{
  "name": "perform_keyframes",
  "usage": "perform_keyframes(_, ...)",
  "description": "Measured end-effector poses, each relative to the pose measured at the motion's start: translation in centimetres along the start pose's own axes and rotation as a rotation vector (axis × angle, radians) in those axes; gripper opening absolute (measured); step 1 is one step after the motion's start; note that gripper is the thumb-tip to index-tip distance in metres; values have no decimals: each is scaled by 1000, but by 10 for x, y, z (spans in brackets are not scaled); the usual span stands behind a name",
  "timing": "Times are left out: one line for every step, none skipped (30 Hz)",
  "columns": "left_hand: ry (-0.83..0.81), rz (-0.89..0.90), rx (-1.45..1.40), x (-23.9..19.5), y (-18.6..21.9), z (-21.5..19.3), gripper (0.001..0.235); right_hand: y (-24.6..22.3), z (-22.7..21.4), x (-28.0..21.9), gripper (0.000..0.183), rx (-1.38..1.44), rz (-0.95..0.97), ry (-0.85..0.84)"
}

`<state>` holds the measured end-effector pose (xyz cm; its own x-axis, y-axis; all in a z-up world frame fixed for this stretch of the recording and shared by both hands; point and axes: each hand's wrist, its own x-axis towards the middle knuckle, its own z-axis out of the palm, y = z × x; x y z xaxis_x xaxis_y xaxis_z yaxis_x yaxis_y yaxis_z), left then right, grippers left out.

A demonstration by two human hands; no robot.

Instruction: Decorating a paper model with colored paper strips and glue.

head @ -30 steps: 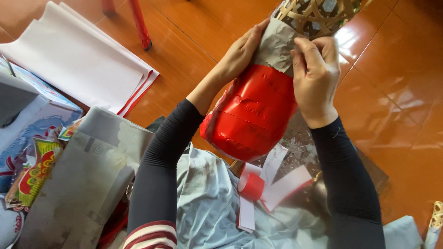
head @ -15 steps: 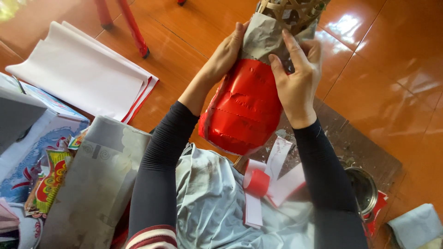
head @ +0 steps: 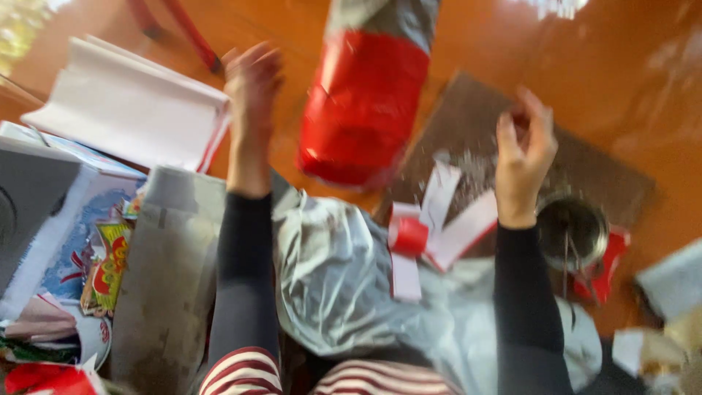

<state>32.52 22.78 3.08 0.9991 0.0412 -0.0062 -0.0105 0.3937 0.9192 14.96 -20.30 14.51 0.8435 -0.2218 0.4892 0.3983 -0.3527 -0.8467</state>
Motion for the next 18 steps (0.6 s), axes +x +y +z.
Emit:
perform_keyframes(-90,61,-261,-21,-22,-35,32,28,-21,-36,28,-87,142,14)
perform_keyframes(-165,125,-523,-42,-45,-71,38,55,-41,-74,28,-169,286,23)
perform_keyframes(-155,75,-519,-90,-43,-56,38,75,-51,-117,28,-184,333,27)
perform_keyframes(80,-53,-421,-137,-38,-42,26,93,-60,-160,31,-186,503,-9)
perform_keyframes(313,-162,-307,-179,-29,-28,19,111,-68,-203,33,-181,668,-46)
perform_keyframes(318,-204,-293,-211,-41,-9,19,116,-70,-237,33,-192,712,-40)
perform_keyframes(215,-269,-189,-235,-49,11,21,123,-68,-266,36,-184,676,-67)
perform_keyframes(109,-331,-86,-261,-54,30,23,128,-67,-295,39,-177,640,-93)
perform_keyframes(99,-354,-80,-271,-68,52,23,125,-62,-305,39,-183,662,-80)
perform_keyframes(-30,-477,28,-282,-80,74,23,121,-57,-314,38,-209,659,-95)
perform_keyframes(-162,-589,135,-291,-92,96,24,119,-52,-318,36,-234,648,-111)
perform_keyframes(-176,-602,138,-292,-111,108,24,109,-51,-313,36,-239,661,-97)
perform_keyframes(-274,-496,351,-291,-129,119,25,99,-48,-307,33,-235,683,-127)
perform_keyframes(-372,-381,560,-292,-147,129,27,89,-44,-300,30,-231,705,-157)
perform_keyframes(-388,-378,562,-288,-162,131,27,91,-46,-301,30,-233,706,-141)
perform_keyframes(-395,-243,777,-284,-176,133,28,93,-47,-301,28,-222,717,-165)
perform_keyframes(-397,-98,990,-280,-190,135,28,95,-47,-302,26,-210,728,-191)
perform_keyframes(-412,-92,991,-281,-199,135,28,97,-46,-307,26,-210,728,-175)
